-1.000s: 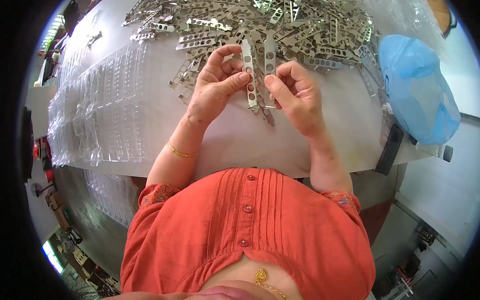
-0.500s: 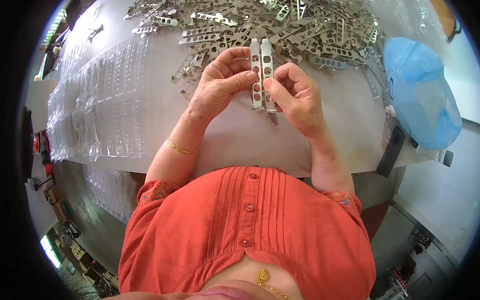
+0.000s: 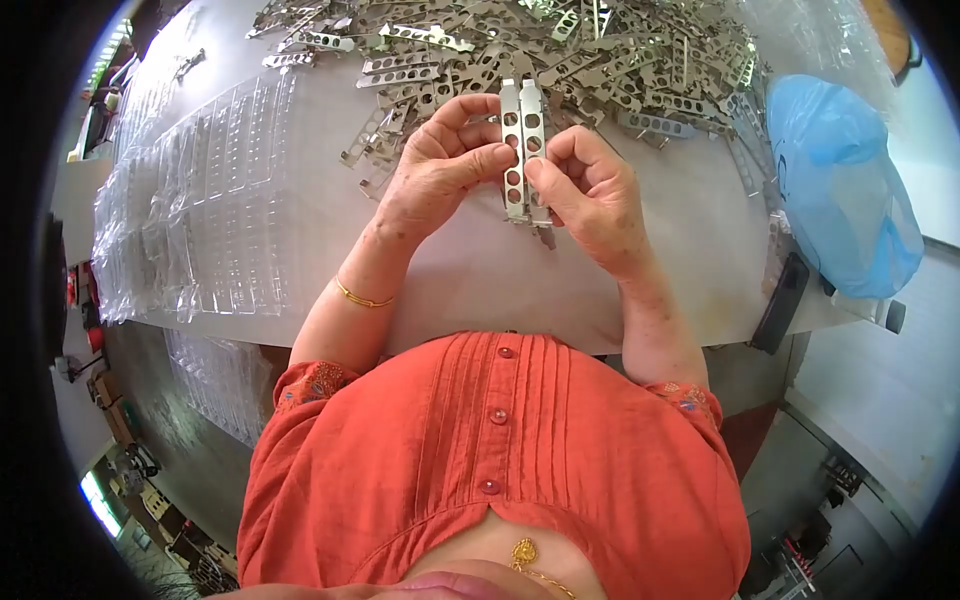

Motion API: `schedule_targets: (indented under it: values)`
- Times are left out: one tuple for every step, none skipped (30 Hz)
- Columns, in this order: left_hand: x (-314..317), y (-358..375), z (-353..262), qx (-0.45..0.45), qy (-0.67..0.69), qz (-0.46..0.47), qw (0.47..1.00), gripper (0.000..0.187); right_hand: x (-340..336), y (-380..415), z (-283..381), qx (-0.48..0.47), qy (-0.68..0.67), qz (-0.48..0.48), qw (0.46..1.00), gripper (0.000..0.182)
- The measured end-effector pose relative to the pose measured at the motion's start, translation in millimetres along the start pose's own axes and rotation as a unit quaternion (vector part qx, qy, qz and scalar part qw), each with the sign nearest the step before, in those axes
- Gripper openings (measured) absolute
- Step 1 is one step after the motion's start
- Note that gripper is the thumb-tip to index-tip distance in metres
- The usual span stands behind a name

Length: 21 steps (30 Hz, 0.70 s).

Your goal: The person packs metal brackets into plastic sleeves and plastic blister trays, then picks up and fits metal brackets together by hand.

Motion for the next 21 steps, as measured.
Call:
schedule_targets:
  values:
    - [0.2,-0.2,0.0,0.0,0.0,0.0,1.0,0.044,0.0,0.0,-0.5,0.001,-0.004,0.0,1.0,0.011]
    - [0.4,-0.5,-0.1,0.001,-0.004,-0.002,1.0,0.044,0.0,0.0,-0.7,0.001,-0.004,0.001,1.0,0.011]
    - [0.3,-0.6,-0.3,0.001,-0.007,-0.004,1.0,0.044,0.2,-0.2,-0.9,0.002,-0.007,0.001,1.0,0.011]
    - [-0.2,-0.6,-0.5,0.001,-0.007,-0.004,1.0,0.044,0.5,-0.4,-0.9,0.003,-0.01,0.001,1.0,0.012]
    - [-0.7,-0.6,-0.6,-0.001,-0.006,-0.001,1.0,0.045,0.8,-0.4,-0.7,0.003,-0.01,0.001,1.0,0.012]
    - [-0.9,-0.7,-0.6,-0.004,-0.005,0.002,1.0,0.045,1.0,-0.4,-0.2,0.003,-0.007,0.0,1.0,0.012]
    - [-1.0,-0.5,-0.6,-0.003,-0.005,0.002,1.0,0.045,1.1,-0.5,0.2,0.002,-0.005,-0.001,1.0,0.012]
    - [-1.0,-0.3,-0.6,-0.003,-0.003,0.005,1.0,0.045,0.9,-0.6,-0.1,0.002,-0.004,-0.001,1.0,0.012]
    - [-1.0,0.0,-0.8,-0.002,0.0,0.008,1.0,0.045,0.6,-0.7,-0.8,0.004,-0.006,0.0,1.0,0.011]
    - [-0.5,0.2,-1.1,-0.002,-0.001,0.008,1.0,0.045,0.5,-0.8,-1.2,0.007,-0.008,0.001,1.0,0.011]
    - [0.2,0.3,-1.5,-0.004,-0.001,0.001,1.0,0.045,0.9,-0.8,-0.7,0.007,-0.008,0.001,1.0,0.011]
    - [0.6,0.3,-1.6,-0.007,-0.002,-0.006,1.0,0.044,1.4,-0.6,0.2,0.005,-0.006,-0.003,1.0,0.011]
    - [0.7,0.2,-1.5,-0.007,-0.002,-0.005,1.0,0.044,1.6,-0.5,0.7,0.004,-0.003,-0.007,1.0,0.012]
    - [0.5,0.2,-1.4,-0.007,-0.005,-0.006,1.0,0.044,1.4,-0.5,0.5,0.004,-0.003,-0.007,1.0,0.012]
    - [0.3,0.2,-1.4,-0.008,-0.008,-0.008,1.0,0.044,1.0,-0.6,-0.1,0.004,0.001,-0.006,1.0,0.012]
    - [0.4,0.2,-1.2,-0.008,-0.008,-0.007,1.0,0.044,0.7,-0.7,-0.6,0.004,0.006,-0.005,1.0,0.012]
    - [0.8,0.0,-0.8,-0.003,-0.01,-0.01,1.0,0.045,0.2,-0.8,-1.1,0.004,0.006,-0.006,1.0,0.012]
    - [1.4,-0.2,-0.2,0.002,-0.011,-0.012,1.0,0.047,0.0,-0.7,-1.5,0.004,0.005,-0.005,1.0,0.012]
    - [1.4,-0.3,0.1,0.002,-0.01,-0.011,1.0,0.047,0.0,-0.6,-1.6,0.004,0.003,-0.004,1.0,0.012]
    - [0.8,0.0,-0.1,-0.001,-0.007,-0.008,1.0,0.047,0.0,-0.6,-1.2,0.004,0.003,-0.004,1.0,0.012]
    - [0.4,0.2,-0.4,-0.003,-0.004,-0.005,1.0,0.048,0.2,-0.7,-0.7,0.004,0.002,-0.004,1.0,0.012]
Point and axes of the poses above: each hand's wrist, its own y-axis away from the middle knuckle, its own x-axis out of the palm, z = x × y, the point moved 1 cm from there along -y, towards the middle knuckle, and after that the axes turned 8 degrees about y, right-handed, at the moved point
